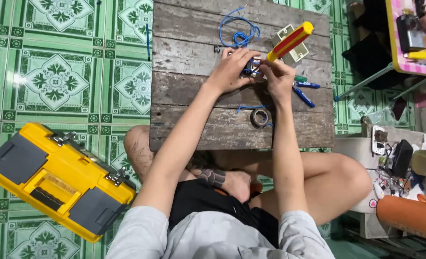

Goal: Installing and securing internal electrical wiring into a small component box using a screwdriver and pliers.

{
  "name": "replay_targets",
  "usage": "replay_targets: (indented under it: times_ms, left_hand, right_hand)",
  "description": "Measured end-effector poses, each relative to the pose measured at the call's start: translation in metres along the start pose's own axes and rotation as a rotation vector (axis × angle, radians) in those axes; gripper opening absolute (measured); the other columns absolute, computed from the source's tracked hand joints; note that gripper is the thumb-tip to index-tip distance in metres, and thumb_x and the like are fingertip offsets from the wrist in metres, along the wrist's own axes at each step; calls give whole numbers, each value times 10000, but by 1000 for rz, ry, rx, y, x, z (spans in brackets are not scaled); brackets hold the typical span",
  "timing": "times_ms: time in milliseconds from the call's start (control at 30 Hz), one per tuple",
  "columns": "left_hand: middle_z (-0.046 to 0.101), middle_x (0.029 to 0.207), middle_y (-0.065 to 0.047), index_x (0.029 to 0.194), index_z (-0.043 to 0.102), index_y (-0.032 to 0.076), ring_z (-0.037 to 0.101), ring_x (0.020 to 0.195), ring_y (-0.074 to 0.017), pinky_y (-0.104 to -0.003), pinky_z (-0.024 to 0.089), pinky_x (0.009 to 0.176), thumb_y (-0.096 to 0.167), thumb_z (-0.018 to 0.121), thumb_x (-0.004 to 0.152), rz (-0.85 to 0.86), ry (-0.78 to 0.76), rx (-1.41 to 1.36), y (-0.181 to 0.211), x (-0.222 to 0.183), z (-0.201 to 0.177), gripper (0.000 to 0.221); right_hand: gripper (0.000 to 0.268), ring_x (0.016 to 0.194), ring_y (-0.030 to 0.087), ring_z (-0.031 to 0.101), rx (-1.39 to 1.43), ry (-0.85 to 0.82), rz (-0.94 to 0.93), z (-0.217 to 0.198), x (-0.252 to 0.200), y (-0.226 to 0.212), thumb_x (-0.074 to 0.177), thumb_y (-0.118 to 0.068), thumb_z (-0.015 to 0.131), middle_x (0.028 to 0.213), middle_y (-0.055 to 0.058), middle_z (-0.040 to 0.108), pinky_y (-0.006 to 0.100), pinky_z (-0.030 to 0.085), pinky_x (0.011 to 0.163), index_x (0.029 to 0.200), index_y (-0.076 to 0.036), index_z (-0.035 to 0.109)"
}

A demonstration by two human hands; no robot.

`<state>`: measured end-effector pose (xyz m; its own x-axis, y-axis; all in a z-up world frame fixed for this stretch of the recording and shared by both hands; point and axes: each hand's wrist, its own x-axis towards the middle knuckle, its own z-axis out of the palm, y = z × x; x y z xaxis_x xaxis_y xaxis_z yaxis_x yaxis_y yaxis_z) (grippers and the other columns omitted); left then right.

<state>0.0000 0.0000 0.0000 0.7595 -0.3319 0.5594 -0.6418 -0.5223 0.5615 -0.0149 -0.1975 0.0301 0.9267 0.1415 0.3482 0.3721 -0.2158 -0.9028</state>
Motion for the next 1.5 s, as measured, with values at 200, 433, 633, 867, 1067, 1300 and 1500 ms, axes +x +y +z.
replay_targets:
  times_ms: [200,433,633,867,1067,1300,1500]
  left_hand:
    - [667,1289,-12,1398,532,160,618,1124,-185,-412,347,1040,330,968,704,21,4,70,7,0,-10,838]
    - [647,1339,-60,1417,517,124,573,1253,-227,-423,320,1071,338,949,739,1,-34,103,12,1,-18,832]
    - [535,1313,-26,1404,508,96,678,1075,-203,-424,422,1057,297,965,746,-49,12,221,5,-1,-21,826]
    - [596,1297,-32,1429,480,146,675,1056,-245,-466,426,1112,291,979,735,-91,19,139,8,-1,-23,867]
    - [628,1297,-75,1402,505,116,610,1157,-311,-460,453,1101,183,802,800,-101,-2,48,20,0,-36,675]
    - [644,1294,-125,1394,506,101,524,1298,-386,-531,403,1177,57,709,764,-159,-34,-59,22,3,-41,663]
    - [676,1254,-92,1440,447,100,607,1218,-275,-445,407,1136,43,723,747,-161,-59,-228,13,6,-49,748]
  right_hand:
    - [207,756,126,658,32,11,35,2,-1,-10,954,98,705,954,99,750,215,567,707,1145,31,747]
    - [203,762,168,696,167,-59,30,0,1,-14,974,66,714,1034,137,746,254,612,738,1174,46,691]
    - [180,771,135,701,243,-51,93,8,4,-10,984,90,692,1071,121,765,232,618,735,1143,7,710]
    - [157,668,100,639,242,-65,74,4,7,-15,965,98,721,1023,109,775,198,561,631,1104,30,744]
    - [154,749,113,690,131,-137,19,-3,19,-22,949,106,758,993,108,773,188,569,648,1082,29,754]
    - [152,733,123,696,99,-231,30,-9,33,-25,902,126,781,973,93,774,211,602,668,1011,21,764]
    - [176,817,190,721,59,-188,-34,-4,39,-26,850,63,858,910,132,750,272,630,765,973,56,733]
